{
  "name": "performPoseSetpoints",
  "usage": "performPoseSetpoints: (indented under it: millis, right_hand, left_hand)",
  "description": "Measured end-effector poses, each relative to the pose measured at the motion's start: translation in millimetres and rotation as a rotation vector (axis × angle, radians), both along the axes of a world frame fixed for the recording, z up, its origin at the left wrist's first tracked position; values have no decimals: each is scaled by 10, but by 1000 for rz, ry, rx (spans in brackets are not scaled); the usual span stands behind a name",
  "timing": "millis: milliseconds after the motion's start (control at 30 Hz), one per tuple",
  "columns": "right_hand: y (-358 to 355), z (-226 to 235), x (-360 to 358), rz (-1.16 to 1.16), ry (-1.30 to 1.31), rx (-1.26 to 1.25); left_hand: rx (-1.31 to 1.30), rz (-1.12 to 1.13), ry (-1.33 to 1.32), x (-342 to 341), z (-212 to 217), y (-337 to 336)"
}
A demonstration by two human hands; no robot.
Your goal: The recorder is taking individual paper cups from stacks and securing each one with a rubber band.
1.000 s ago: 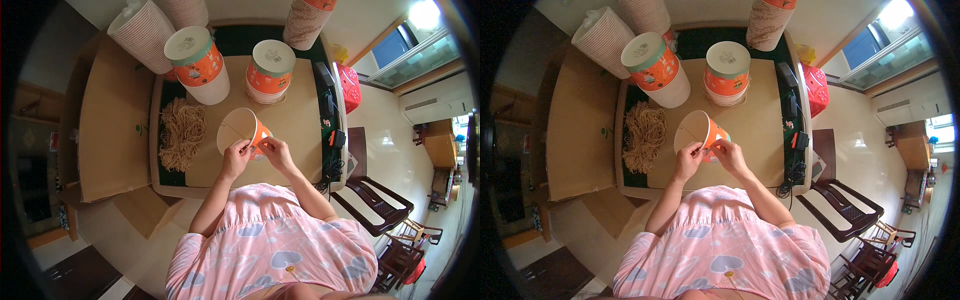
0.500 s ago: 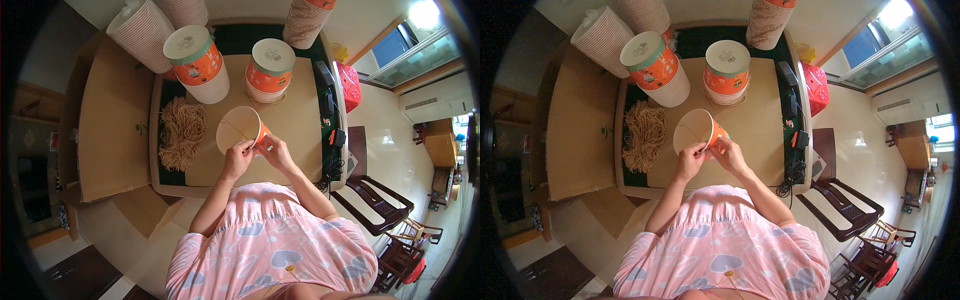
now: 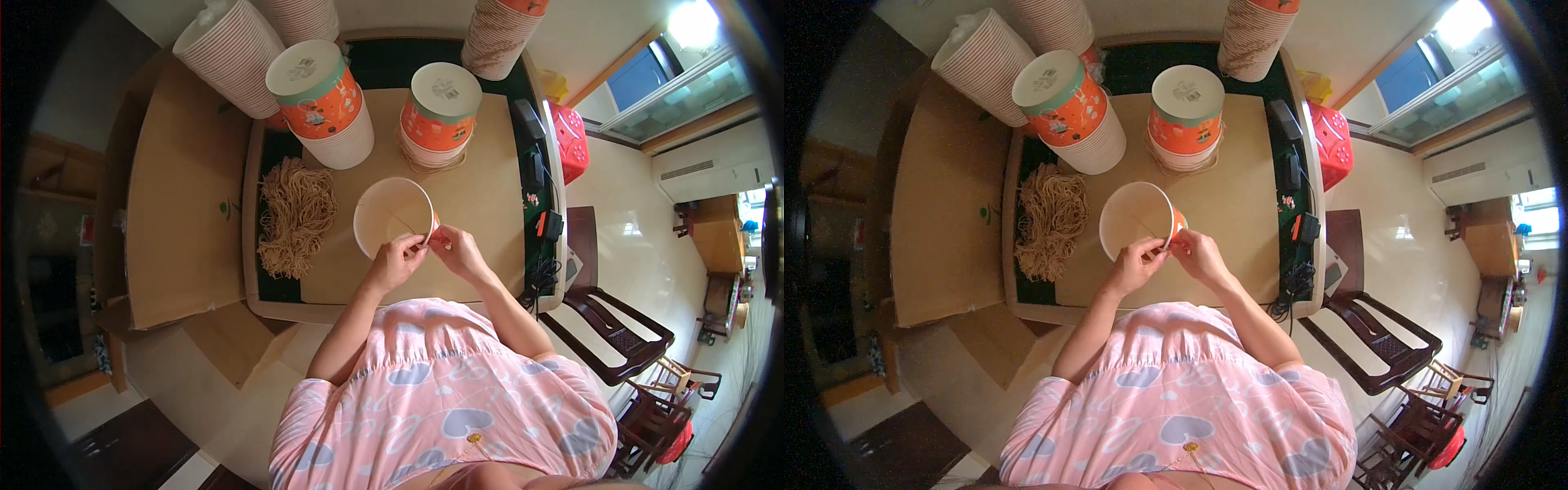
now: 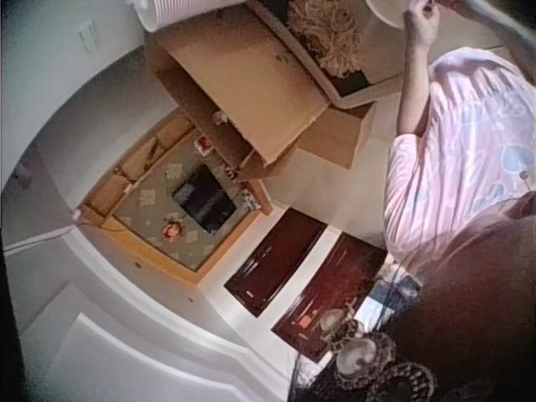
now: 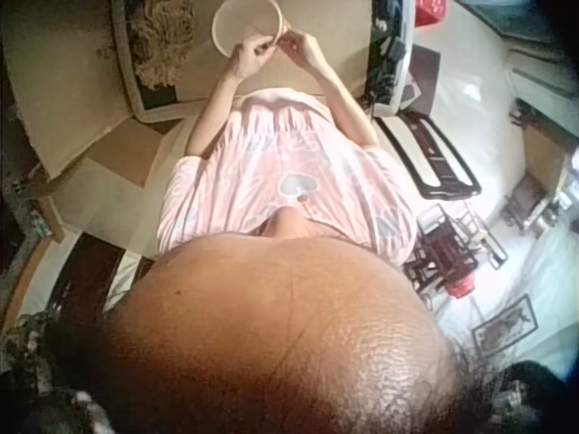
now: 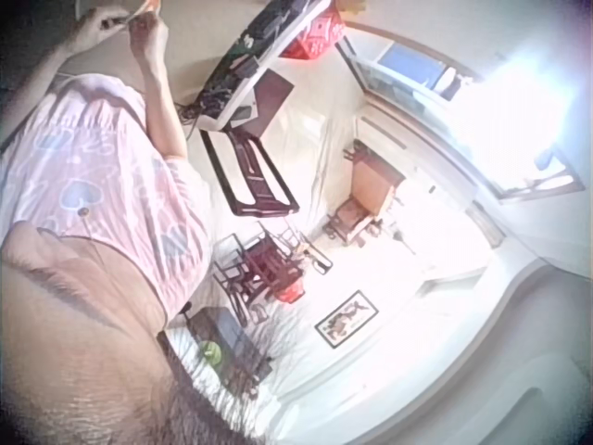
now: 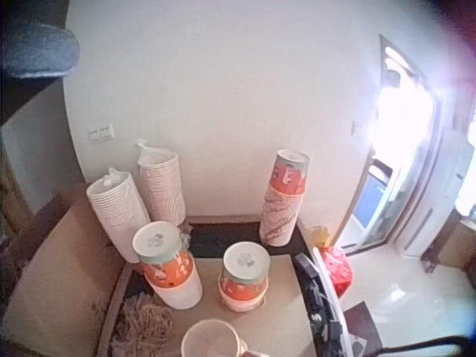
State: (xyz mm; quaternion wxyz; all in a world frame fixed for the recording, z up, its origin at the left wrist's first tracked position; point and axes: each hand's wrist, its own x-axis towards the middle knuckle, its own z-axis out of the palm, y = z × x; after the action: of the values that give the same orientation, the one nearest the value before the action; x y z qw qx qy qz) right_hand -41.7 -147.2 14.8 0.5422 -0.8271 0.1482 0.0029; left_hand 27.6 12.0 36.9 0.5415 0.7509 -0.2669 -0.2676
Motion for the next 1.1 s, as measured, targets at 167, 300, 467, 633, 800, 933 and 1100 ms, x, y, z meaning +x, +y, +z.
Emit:
performPoseSetpoints:
  millis: [167, 300, 467, 633, 800, 933, 1100]
  right_hand:
    - [-60, -42, -92, 2, 17, -23]
    - [-102, -43, -129, 12, 83, -44]
    - [-131, -141, -192, -2, 93, -39]
    - [-88, -59, -230, -123, -115, -273]
    - [-38, 98, -106, 36, -151, -424]
    - [-43, 67, 10, 68, -63, -348]
    - [-45, -8, 40, -65, 5, 85]
  left_hand:
    - [18, -2, 14, -20, -251, -62]
    - [26, 5, -103, -53, -366, -153]
    - [58, 20, -168, -87, -396, -218]
    - [40, 54, -95, -77, -438, -185]
    - [9, 99, -22, -68, -408, -183]
    - [-25, 160, -67, -10, -481, -173]
    - [-148, 165, 123, 11, -526, -199]
